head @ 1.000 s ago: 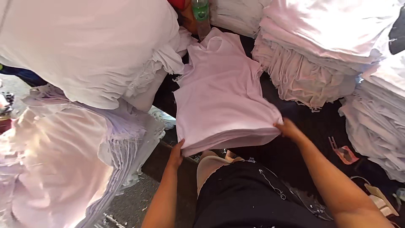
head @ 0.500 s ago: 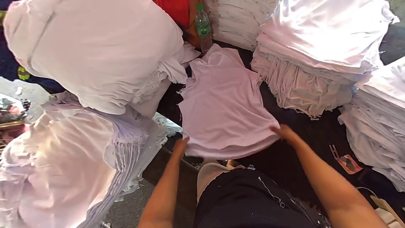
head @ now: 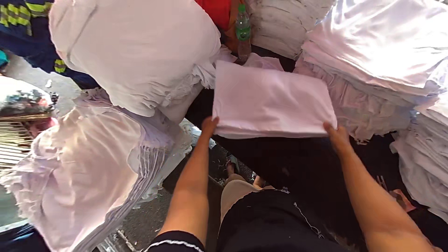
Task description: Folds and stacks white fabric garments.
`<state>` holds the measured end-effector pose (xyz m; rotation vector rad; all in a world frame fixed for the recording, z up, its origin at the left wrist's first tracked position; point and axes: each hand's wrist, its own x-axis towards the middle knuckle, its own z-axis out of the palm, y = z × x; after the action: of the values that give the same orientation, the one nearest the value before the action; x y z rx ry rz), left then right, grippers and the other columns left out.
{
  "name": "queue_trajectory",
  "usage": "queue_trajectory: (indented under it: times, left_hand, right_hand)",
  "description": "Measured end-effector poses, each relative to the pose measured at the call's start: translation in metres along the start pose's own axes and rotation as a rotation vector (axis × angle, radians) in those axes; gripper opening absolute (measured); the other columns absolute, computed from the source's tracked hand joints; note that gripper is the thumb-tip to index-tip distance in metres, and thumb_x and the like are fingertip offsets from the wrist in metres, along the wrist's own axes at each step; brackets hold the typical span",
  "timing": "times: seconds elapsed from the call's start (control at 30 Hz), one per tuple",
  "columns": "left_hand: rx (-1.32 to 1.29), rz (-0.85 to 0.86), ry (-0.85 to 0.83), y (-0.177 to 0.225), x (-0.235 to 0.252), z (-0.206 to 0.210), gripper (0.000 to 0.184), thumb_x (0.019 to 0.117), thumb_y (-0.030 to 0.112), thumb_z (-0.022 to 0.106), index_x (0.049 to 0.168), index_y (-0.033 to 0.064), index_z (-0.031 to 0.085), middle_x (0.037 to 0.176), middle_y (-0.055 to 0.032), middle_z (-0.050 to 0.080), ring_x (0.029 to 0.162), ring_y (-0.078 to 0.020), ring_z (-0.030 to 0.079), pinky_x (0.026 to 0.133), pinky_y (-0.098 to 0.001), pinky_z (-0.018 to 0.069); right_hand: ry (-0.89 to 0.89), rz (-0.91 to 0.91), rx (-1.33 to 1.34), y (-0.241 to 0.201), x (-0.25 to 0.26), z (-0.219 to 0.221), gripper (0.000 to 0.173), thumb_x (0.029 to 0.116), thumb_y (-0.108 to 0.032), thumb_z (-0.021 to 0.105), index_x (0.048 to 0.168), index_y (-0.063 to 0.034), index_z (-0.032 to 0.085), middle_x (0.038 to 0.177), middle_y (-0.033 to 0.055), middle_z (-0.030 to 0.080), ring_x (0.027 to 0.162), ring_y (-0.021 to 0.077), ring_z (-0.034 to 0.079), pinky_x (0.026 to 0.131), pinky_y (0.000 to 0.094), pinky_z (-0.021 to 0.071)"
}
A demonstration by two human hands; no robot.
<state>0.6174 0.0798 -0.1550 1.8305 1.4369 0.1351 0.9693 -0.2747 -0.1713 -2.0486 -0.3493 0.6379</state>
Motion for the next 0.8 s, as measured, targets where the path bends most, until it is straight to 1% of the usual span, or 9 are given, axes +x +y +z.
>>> queue_trajectory:
  times: [0.07,0.17,0.27,0.33,0.37,0.43,0.5,0.7,0.8]
  left_hand:
    - [0.153,-0.109,-0.068,-0.018,-0.004,0.031,0.052,0.1039,0.036,0.06,0.12,-0.0127,0.064,0.127,-0.0379,0.059,0.124,-0.0514,0.055,0.106,-0.0653,0.0409]
    - [0.248,-0.202,-0.092,-0.016,-0.013,0.041,0.054,0.1044,0.038,0.058,0.128,-0.0108,0.062,0.142,-0.0379,0.047,0.136,-0.0513,0.045,0.111,-0.0633,0.0367]
    - [-0.069,-0.172,-0.059,-0.013,-0.025,0.025,0.049,0.1064,0.034,0.056,0.127,-0.0103,0.061,0.127,-0.0339,0.061,0.12,-0.0445,0.059,0.104,-0.0592,0.0452]
    - [-0.354,-0.285,-0.092,-0.009,-0.047,0.019,0.049,0.1081,0.035,0.052,0.136,-0.0056,0.055,0.122,-0.0276,0.062,0.103,-0.0334,0.065,0.09,-0.0477,0.0543]
    - [-0.414,-0.348,-0.109,-0.015,-0.058,0.022,0.05,0.108,0.035,0.052,0.138,-0.0044,0.052,0.125,-0.0272,0.061,0.105,-0.0332,0.065,0.09,-0.0472,0.0551]
    - [-0.337,-0.389,-0.121,-0.039,-0.07,0.037,0.051,0.1074,0.033,0.053,0.138,-0.0081,0.053,0.135,-0.0299,0.057,0.123,-0.0372,0.059,0.104,-0.0507,0.0483]
    - [-0.197,-0.335,-0.081,-0.059,-0.075,0.05,0.05,0.1073,0.032,0.054,0.132,-0.0121,0.058,0.135,-0.0334,0.056,0.13,-0.0416,0.054,0.111,-0.0545,0.0402]
    - [-0.202,-0.354,-0.068,-0.067,-0.071,0.054,0.049,0.1078,0.032,0.053,0.13,-0.0104,0.059,0.134,-0.0317,0.058,0.128,-0.04,0.055,0.11,-0.0535,0.0405]
    - [-0.245,-0.357,-0.097,-0.07,-0.069,0.052,0.049,0.107,0.034,0.055,0.13,-0.0094,0.059,0.13,-0.0305,0.06,0.121,-0.0378,0.06,0.104,-0.051,0.0474]
  right_hand:
    - [-0.037,0.136,-0.112,0.031,-0.006,0.019,0.048,0.1047,-0.026,0.059,0.134,0.0118,0.055,0.131,0.0318,0.06,0.123,0.0371,0.06,0.109,0.0514,0.0453]
    - [-0.044,0.235,-0.165,0.052,-0.018,0.033,0.047,0.1054,-0.025,0.058,0.134,0.0131,0.055,0.132,0.0343,0.058,0.127,0.0421,0.057,0.11,0.0551,0.0419]
    - [-0.058,0.224,-0.142,0.059,-0.024,0.03,0.048,0.1056,-0.026,0.058,0.133,0.0132,0.055,0.13,0.034,0.059,0.124,0.0409,0.059,0.108,0.0543,0.0441]
    - [-0.066,0.222,-0.134,0.06,-0.026,0.029,0.049,0.1055,-0.027,0.058,0.134,0.0127,0.054,0.129,0.0337,0.059,0.121,0.0406,0.06,0.105,0.055,0.046]
    - [-0.067,0.229,-0.129,0.061,-0.026,0.029,0.05,0.1056,-0.028,0.058,0.135,0.0122,0.053,0.129,0.0333,0.059,0.12,0.0399,0.06,0.104,0.0546,0.0466]
    - [-0.064,0.246,-0.116,0.063,-0.027,0.031,0.05,0.1057,-0.027,0.058,0.135,0.0123,0.053,0.13,0.0331,0.059,0.12,0.0393,0.061,0.104,0.0542,0.0464]
    - [-0.056,0.247,-0.101,0.063,-0.025,0.033,0.048,0.1061,-0.026,0.058,0.134,0.0129,0.053,0.128,0.0335,0.06,0.118,0.0395,0.061,0.102,0.0538,0.047]
    - [-0.084,0.265,-0.165,0.061,-0.025,0.03,0.049,0.1067,-0.027,0.056,0.135,0.0121,0.053,0.13,0.0341,0.059,0.121,0.0415,0.06,0.104,0.0555,0.0459]
    - [-0.088,0.28,-0.218,0.058,-0.024,0.03,0.051,0.1075,-0.03,0.055,0.136,0.0121,0.053,0.131,0.0347,0.059,0.123,0.0436,0.059,0.106,0.058,0.0442]
